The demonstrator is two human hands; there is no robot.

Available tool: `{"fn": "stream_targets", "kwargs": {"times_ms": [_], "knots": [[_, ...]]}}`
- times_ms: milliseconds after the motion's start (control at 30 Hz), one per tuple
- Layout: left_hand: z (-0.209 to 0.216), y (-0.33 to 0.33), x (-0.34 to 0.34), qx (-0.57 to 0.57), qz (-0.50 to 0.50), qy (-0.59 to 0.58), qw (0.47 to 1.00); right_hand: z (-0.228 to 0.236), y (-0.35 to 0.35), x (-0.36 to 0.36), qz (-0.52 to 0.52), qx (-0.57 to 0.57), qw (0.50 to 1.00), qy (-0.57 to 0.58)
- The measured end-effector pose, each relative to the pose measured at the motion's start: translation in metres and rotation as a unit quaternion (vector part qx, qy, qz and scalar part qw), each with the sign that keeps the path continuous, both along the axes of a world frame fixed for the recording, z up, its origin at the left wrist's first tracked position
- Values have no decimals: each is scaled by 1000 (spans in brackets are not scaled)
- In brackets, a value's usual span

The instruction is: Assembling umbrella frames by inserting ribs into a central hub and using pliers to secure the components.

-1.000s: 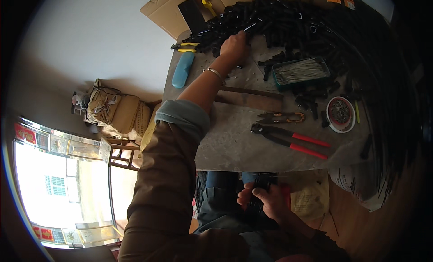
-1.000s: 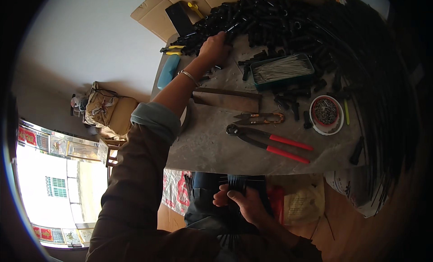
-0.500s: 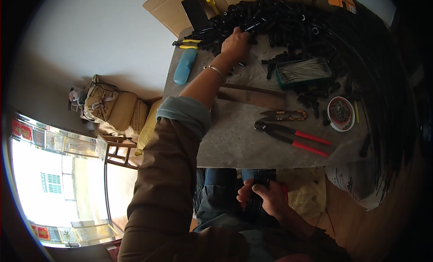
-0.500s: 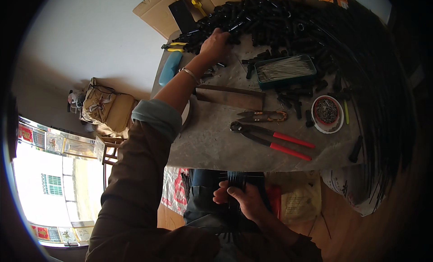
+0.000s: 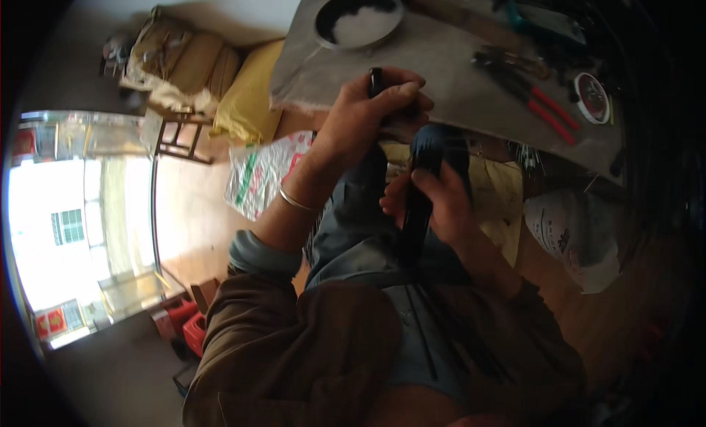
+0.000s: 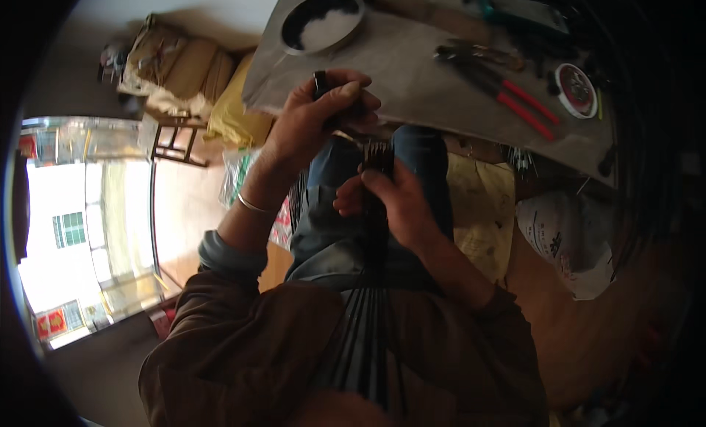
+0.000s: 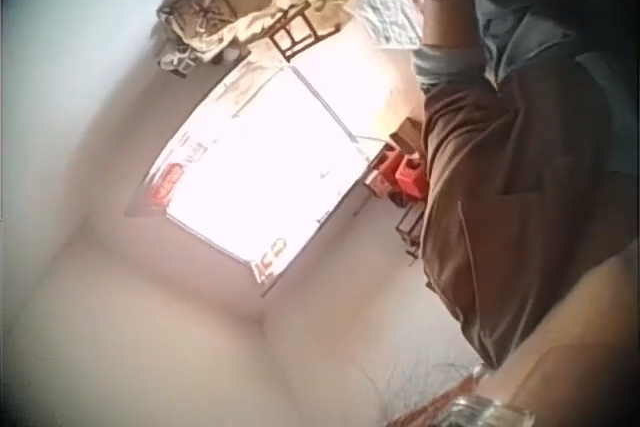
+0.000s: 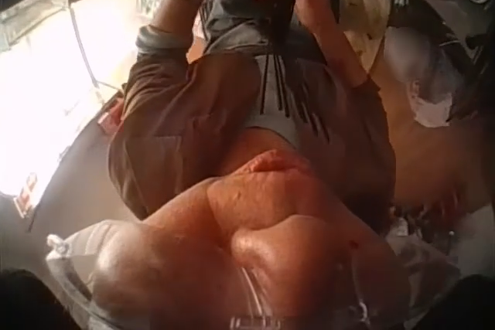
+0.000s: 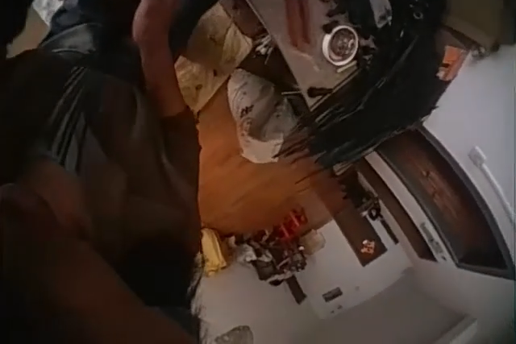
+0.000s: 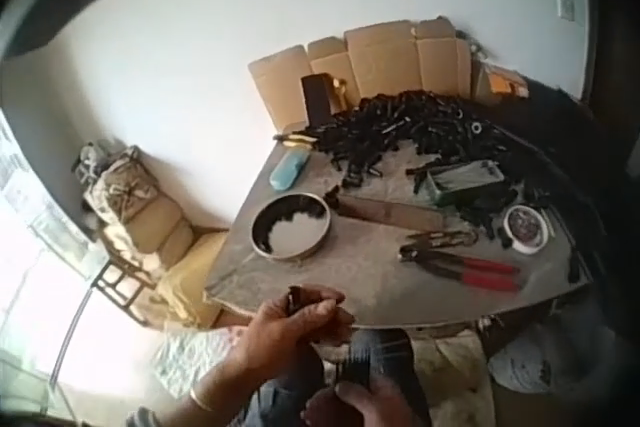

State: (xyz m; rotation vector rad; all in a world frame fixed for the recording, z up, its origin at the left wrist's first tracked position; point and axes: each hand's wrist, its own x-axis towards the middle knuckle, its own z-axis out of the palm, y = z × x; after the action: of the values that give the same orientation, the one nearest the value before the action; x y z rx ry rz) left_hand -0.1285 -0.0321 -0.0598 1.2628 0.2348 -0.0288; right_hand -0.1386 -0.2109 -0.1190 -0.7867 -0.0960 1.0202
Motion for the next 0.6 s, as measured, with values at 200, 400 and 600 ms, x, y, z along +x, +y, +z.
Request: {"fn": "stream_targets", "kwargs": {"times_ms": [200, 400, 600], "knots": [[-56, 16, -82, -273, 70, -37, 959, 14, 30, -35, 26, -24, 995, -96], [-55, 18, -97, -307, 90, -68, 945, 21, 40, -57, 5, -68, 989, -128], [-57, 20, -96, -313, 86, -59, 944, 20, 39, -61, -15, -69, 981, -180]]}}
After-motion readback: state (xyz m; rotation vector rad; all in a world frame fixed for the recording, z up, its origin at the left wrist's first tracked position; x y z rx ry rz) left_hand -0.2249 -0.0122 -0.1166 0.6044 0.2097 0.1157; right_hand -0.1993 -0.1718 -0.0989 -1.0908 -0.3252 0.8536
